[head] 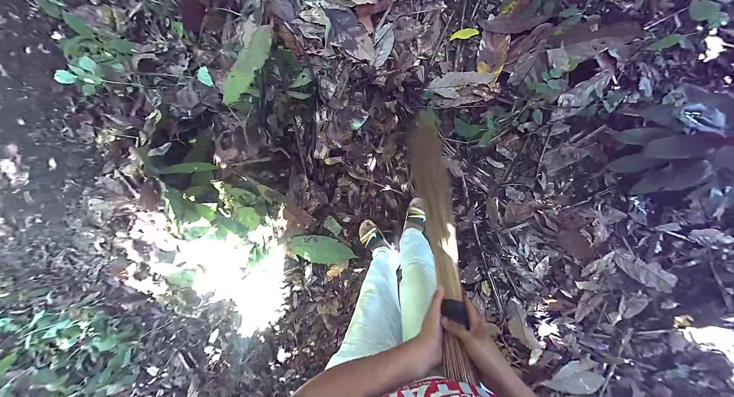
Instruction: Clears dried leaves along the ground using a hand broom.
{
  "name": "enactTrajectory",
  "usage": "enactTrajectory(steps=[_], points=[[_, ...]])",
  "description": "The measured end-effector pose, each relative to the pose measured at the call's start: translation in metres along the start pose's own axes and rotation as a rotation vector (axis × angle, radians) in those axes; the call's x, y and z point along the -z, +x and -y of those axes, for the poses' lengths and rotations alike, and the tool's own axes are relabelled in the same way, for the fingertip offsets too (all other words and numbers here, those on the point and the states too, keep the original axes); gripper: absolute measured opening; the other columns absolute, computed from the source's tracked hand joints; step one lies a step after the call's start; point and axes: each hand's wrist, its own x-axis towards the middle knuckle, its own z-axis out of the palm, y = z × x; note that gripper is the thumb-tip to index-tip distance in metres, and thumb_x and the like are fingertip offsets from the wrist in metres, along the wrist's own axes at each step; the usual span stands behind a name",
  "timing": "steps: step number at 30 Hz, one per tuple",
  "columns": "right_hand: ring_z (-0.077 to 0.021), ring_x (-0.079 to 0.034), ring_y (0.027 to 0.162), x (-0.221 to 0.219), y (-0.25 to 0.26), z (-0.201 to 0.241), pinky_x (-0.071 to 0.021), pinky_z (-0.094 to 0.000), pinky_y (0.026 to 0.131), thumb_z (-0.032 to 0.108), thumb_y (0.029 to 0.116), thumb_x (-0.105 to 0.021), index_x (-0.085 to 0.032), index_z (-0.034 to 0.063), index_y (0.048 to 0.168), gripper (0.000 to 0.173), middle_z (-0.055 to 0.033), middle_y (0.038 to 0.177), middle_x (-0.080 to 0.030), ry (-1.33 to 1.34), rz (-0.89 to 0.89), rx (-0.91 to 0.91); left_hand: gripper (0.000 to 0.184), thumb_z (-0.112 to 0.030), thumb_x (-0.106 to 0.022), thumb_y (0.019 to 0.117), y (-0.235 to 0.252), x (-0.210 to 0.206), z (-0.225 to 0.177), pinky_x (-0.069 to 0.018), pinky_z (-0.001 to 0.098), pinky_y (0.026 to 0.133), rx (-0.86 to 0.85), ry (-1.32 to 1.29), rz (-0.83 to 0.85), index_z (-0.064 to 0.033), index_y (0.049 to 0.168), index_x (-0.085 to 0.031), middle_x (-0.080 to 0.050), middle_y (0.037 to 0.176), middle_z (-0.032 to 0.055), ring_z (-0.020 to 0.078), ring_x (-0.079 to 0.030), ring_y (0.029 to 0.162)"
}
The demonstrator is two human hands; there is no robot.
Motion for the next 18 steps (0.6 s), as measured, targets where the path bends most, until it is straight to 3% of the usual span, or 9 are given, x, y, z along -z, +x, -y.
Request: enactTrajectory(steps=[2, 4, 6, 9, 12, 15, 18], points=[[-0.0261, -0.063, 0.115, -0.009, -0.003, -0.013, -0.0549, -0.0439, 0.095, 0.022, 0.0869, -0.072, -0.013, 0.0057, 0.162, 0.097, -0.0234, 0.140, -0.053, 0.086, -0.175, -0.040, 0.050, -0.044, -0.027, 0.1114, 0.014, 0.008, 0.009, -0.0549, 0.0363, 0.084, 0.119, 0.109, 0.048, -0.0084, 0.131, -0.055, -0.067, 0.106, 0.0087, 0.0155, -0.066, 0.093], [-0.0235, -0.066, 0.104, -0.035, 0.012, -0.006, -0.0572, -0.0407, 0.089, 0.015, 0.0953, -0.067, -0.021, 0.0011, 0.156, 0.078, -0.0217, 0.125, -0.060, 0.188, -0.174, -0.084, 0.049, -0.046, -0.030, 0.1099, 0.014, 0.027, -0.004, -0.0551, 0.0385, 0.082, 0.140, 0.223, 0.006, -0.0099, 0.126, -0.059, -0.068, 0.103, 0.0081, 0.0162, -0.066, 0.092], [-0.0233, -0.067, 0.103, -0.061, 0.042, -0.003, -0.0570, -0.0412, 0.090, 0.015, 0.0981, -0.064, -0.022, 0.0024, 0.156, 0.072, -0.0206, 0.122, -0.063, 0.158, 0.079, -0.120, 0.051, -0.046, -0.030, 0.1099, 0.012, 0.058, -0.017, -0.0557, 0.0400, 0.082, -0.013, 0.235, -0.143, -0.0088, 0.128, -0.059, -0.068, 0.103, 0.0091, 0.0173, -0.066, 0.091], [-0.0230, -0.062, 0.116, -0.092, 0.088, 0.002, -0.0525, -0.0409, 0.099, 0.013, 0.0942, -0.065, -0.012, 0.0063, 0.161, 0.086, -0.0208, 0.138, -0.055, 0.023, 0.508, -0.008, 0.047, -0.038, -0.025, 0.1117, 0.022, 0.085, -0.026, -0.0556, 0.0340, 0.080, -0.370, 0.013, -0.408, -0.0063, 0.131, -0.055, -0.067, 0.104, 0.0090, 0.0139, -0.066, 0.090], [-0.0213, -0.059, 0.125, -0.079, 0.087, -0.006, -0.0494, -0.0388, 0.105, 0.014, 0.0884, -0.071, -0.014, 0.0105, 0.164, 0.094, -0.0208, 0.149, -0.049, -0.050, 0.656, 0.184, 0.052, -0.043, -0.019, 0.1122, 0.018, 0.068, -0.012, -0.0557, 0.0288, 0.078, -0.557, -0.147, -0.491, -0.0065, 0.130, -0.052, -0.066, 0.101, 0.0062, 0.0099, -0.066, 0.088], [-0.0200, -0.060, 0.125, -0.046, 0.043, -0.038, -0.0496, -0.0388, 0.106, 0.022, 0.0818, -0.074, -0.018, 0.0092, 0.163, 0.100, -0.0192, 0.145, -0.054, -0.001, 0.521, 0.273, 0.062, -0.050, -0.015, 0.1107, -0.003, 0.054, 0.026, -0.0563, 0.0314, 0.080, -0.441, -0.002, -0.435, -0.0057, 0.133, -0.052, -0.067, 0.101, 0.0072, 0.0117, -0.066, 0.089], [-0.0224, -0.057, 0.128, -0.033, -0.026, -0.099, -0.0496, -0.0380, 0.106, 0.021, 0.0851, -0.071, -0.017, 0.0031, 0.161, 0.095, -0.0225, 0.148, -0.049, 0.251, 0.070, 0.098, 0.058, -0.047, -0.018, 0.1113, -0.009, 0.059, 0.075, -0.0569, 0.0321, 0.081, -0.113, 0.253, -0.204, -0.0075, 0.129, -0.056, -0.070, 0.101, 0.0066, 0.0126, -0.068, 0.090]])
